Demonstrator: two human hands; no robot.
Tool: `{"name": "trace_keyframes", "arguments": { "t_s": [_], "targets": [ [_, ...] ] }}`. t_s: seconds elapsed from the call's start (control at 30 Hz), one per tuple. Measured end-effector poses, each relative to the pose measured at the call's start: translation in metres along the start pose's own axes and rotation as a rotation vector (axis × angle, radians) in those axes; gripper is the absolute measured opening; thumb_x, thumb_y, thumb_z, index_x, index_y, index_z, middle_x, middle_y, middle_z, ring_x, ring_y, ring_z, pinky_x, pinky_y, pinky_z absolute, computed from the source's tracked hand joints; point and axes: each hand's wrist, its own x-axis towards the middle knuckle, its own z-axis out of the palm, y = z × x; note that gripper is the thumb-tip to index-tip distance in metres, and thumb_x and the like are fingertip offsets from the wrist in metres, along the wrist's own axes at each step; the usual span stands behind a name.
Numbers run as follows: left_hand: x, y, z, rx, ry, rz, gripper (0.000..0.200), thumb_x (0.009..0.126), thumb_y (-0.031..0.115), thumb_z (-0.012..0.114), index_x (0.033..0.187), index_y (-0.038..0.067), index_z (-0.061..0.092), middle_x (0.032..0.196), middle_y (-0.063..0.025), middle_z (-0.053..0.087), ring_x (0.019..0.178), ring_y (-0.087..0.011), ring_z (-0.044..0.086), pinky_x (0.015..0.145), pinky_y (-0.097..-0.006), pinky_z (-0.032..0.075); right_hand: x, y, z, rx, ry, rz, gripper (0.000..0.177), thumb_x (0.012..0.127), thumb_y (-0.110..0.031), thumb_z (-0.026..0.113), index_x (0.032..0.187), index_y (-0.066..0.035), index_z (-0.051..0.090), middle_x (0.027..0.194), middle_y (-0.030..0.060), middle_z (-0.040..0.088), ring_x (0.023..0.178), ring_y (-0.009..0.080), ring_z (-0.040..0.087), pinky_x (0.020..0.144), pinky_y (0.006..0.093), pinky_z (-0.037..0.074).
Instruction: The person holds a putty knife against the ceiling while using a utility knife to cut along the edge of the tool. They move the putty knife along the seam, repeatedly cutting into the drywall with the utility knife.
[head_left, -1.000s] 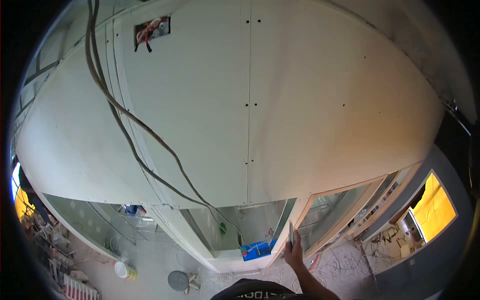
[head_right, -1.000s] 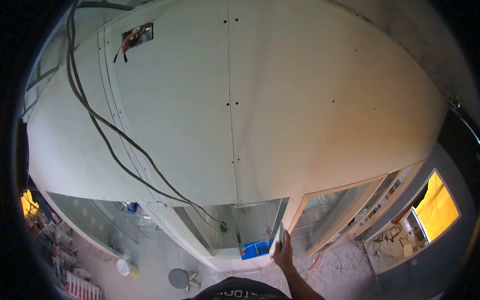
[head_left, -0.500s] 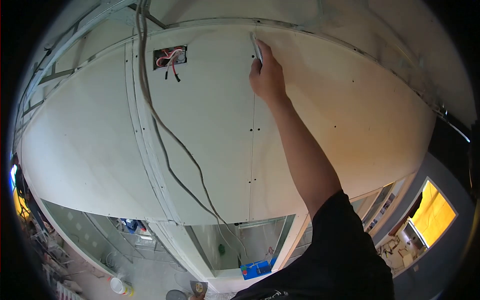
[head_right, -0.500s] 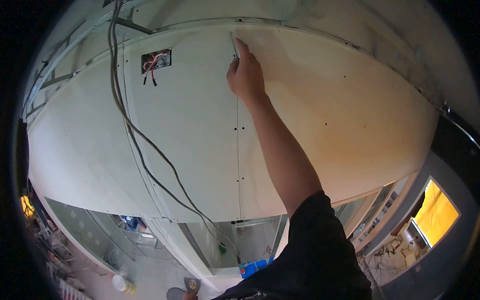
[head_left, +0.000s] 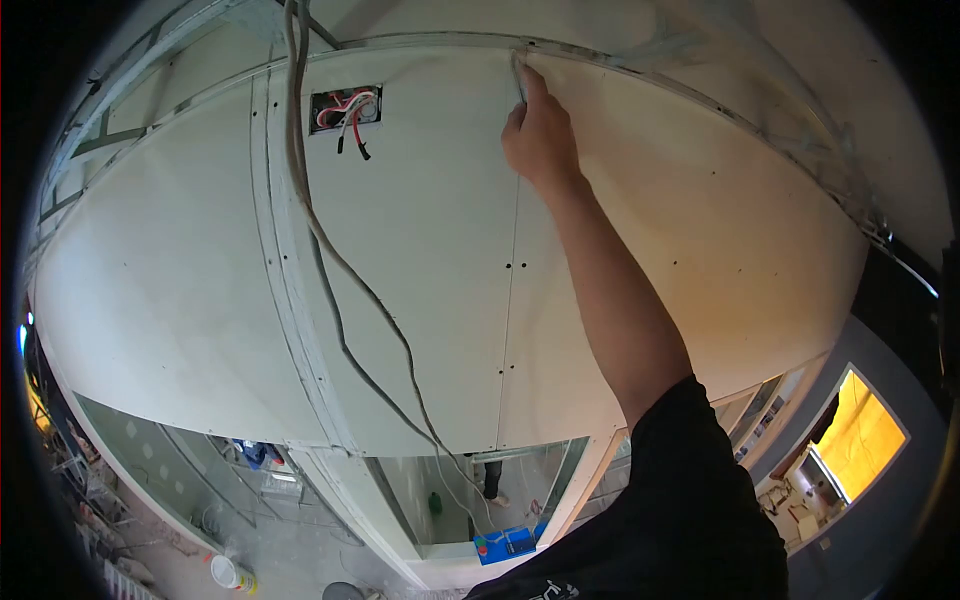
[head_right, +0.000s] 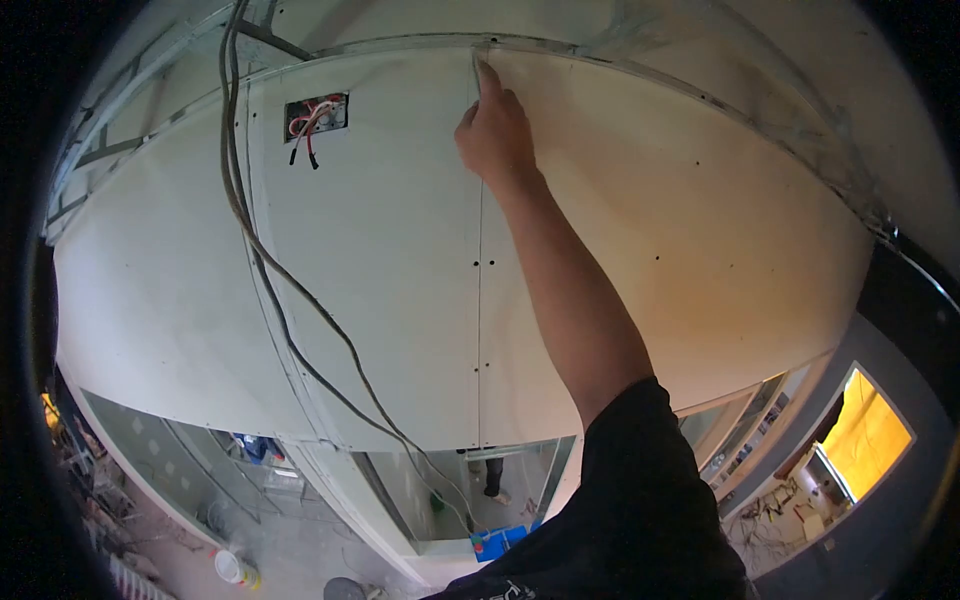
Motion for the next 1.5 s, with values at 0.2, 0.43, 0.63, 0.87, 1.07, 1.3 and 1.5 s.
{"name": "trace_keyframes", "arguments": {
  "t_s": [0.2,0.43,0.63,0.87,1.07,1.3,1.5],
  "targets": [
    [0.001,-0.011,0.009,0.014,-0.035,-0.036,0.03,0.096,0.033,0.068,0.09,0.004,0.074,0.071,-0.0115,0.069,0.067,-0.0294,0.068,0.062,-0.0433,0.055,0.018,-0.032,-0.013,-0.269,-0.224,0.138,0.065,0.092,-0.007,0.054,0.155,-0.003,0.035,0.122,0.0371,0.061,0.113,0.0498,0.064,0.097,0.0517,0.055],
    [0.008,-0.027,0.03,0.049,-0.086,-0.04,0.028,0.096,0.031,0.069,0.088,0.005,0.074,0.067,-0.01,0.068,0.061,-0.0266,0.068,0.058,-0.0415,0.055,0.012,-0.074,-0.045,-0.353,-0.258,0.171,0.065,0.093,-0.003,0.052,0.157,-0.001,0.037,0.116,0.0354,0.068,0.112,0.0452,0.068,0.1,0.0474,0.055],
    [0.021,-0.027,0.053,0.398,-0.185,0.249,0.027,0.095,0.03,0.07,0.085,0.005,0.074,0.063,-0.0087,0.066,0.057,-0.0242,0.067,0.054,-0.0399,0.055,0.004,-0.065,-0.039,-0.391,-0.297,0.215,0.066,0.092,-0.005,0.054,0.156,-0.001,0.037,0.12,0.0369,0.066,0.114,0.0467,0.067,0.1,0.0486,0.054],
    [0.034,-0.027,0.079,-0.331,-0.203,-0.115,0.034,0.086,0.037,0.079,0.079,0.006,0.068,0.06,-0.004,0.061,0.048,-0.0186,0.057,0.044,-0.0374,0.043,-0.047,-0.045,-0.018,-0.402,-0.321,0.237,0.053,0.096,-0.013,0.049,0.148,-0.004,0.041,0.107,0.0295,0.071,0.1,0.0457,0.07,0.087,0.0514,0.057],
    [0.026,-0.034,0.07,-0.223,-0.125,-0.183,0.035,0.086,0.037,0.079,0.078,0.005,0.067,0.06,-0.0042,0.06,0.048,-0.0191,0.056,0.044,-0.0377,0.042,-0.075,-0.045,-0.018,-0.324,-0.321,0.24,0.047,0.097,-0.007,0.047,0.143,-0.004,0.043,0.085,0.0249,0.072,0.08,0.042,0.072,0.073,0.0499,0.057],
    [0.009,-0.055,0.055,-0.175,-0.088,-0.273,0.035,0.086,0.036,0.079,0.077,0.004,0.067,0.06,-0.0045,0.059,0.048,-0.0197,0.055,0.044,-0.038,0.041,-0.123,-0.043,-0.018,-0.34,-0.361,0.206,0.049,0.097,-0.004,0.051,0.145,-0.003,0.04,0.083,0.0249,0.07,0.078,0.0418,0.072,0.073,0.0486,0.057],
    [0.005,-0.059,0.057,-0.282,-0.098,-0.257,0.039,0.086,0.037,0.079,0.077,0.002,0.066,0.061,-0.0056,0.059,0.048,-0.0203,0.054,0.044,-0.0383,0.041,-0.165,-0.051,-0.018,-0.339,-0.444,0.284,0.05,0.099,-0.002,0.052,0.147,-0.002,0.038,0.096,0.029,0.07,0.087,0.0439,0.073,0.078,0.0484,0.058]
  ]
}}
